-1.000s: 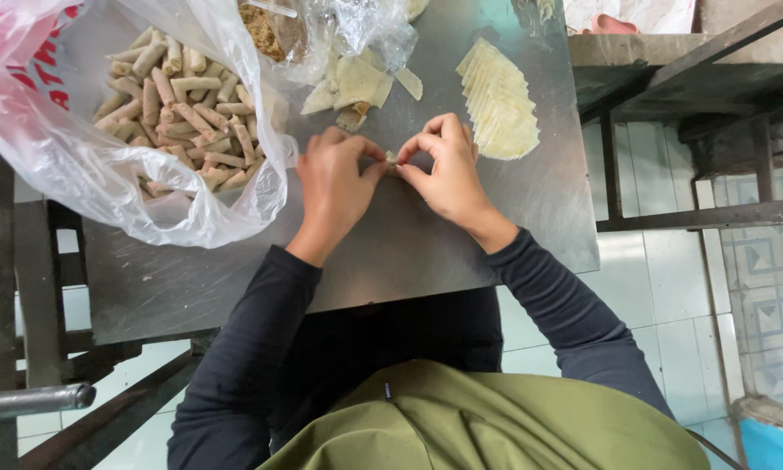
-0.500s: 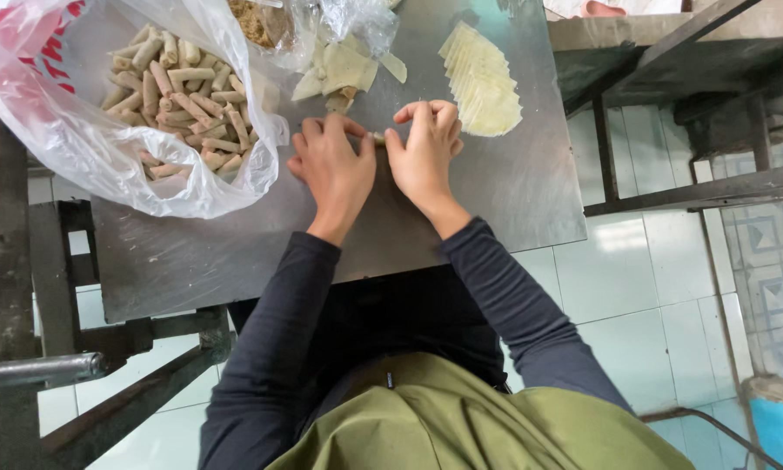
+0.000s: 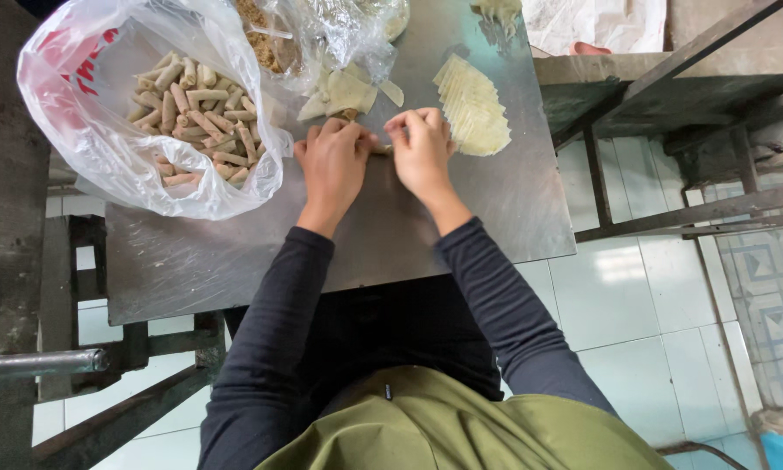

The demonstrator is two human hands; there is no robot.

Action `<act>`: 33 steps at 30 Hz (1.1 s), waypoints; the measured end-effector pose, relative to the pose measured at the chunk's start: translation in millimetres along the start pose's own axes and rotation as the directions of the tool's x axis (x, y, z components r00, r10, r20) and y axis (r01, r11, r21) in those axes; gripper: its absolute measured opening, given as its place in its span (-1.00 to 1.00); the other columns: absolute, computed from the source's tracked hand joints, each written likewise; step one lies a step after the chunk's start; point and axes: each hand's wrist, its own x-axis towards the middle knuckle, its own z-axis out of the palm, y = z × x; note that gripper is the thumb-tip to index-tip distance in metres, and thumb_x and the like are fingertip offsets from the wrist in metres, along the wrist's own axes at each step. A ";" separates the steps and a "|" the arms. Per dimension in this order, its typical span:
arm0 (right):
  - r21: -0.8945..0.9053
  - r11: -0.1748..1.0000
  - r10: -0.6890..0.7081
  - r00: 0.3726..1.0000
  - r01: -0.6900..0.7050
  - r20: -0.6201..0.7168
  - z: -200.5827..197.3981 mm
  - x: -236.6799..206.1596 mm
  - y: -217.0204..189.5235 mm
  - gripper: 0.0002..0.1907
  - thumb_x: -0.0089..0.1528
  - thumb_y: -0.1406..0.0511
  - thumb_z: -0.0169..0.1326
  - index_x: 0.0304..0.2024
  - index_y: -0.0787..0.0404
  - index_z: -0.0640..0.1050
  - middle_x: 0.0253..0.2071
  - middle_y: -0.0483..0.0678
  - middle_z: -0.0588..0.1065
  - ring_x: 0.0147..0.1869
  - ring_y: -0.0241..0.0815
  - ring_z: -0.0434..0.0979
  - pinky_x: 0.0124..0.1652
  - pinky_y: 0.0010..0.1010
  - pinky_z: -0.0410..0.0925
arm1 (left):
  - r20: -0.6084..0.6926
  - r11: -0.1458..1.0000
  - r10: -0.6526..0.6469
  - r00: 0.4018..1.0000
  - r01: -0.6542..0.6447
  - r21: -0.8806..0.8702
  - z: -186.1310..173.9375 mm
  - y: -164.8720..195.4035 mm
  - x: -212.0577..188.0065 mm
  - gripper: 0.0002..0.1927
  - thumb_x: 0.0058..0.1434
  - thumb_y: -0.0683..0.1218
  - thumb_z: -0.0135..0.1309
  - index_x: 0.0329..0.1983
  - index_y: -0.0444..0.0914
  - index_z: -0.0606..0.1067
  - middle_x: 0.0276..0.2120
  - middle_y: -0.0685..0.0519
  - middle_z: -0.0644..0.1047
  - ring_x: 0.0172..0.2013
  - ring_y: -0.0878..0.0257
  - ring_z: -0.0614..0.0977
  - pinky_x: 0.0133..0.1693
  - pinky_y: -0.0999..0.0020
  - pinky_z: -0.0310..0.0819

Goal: The person sits at a metal table and rolls triangular pastry wrappers into tight cylinders by hand, placing each finished roll into a large plastic bag that already holds many similar rolls. They repeat the rolling cycle continuously, occasionally reaching into the bag to deposit a new roll.

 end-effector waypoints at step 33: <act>0.014 0.845 -0.515 0.807 0.534 0.287 -134.4 13.4 69.7 -0.94 0.27 0.43 0.14 -0.21 0.28 0.54 -0.18 0.04 0.50 -0.04 0.11 0.49 -0.07 -0.16 0.37 | 0.153 0.917 0.398 0.905 -0.398 -0.028 -21.4 69.0 12.3 -0.92 0.06 -0.16 0.17 -0.35 -0.18 0.56 -0.34 -0.03 0.53 -0.27 -0.03 0.58 -0.25 0.07 0.39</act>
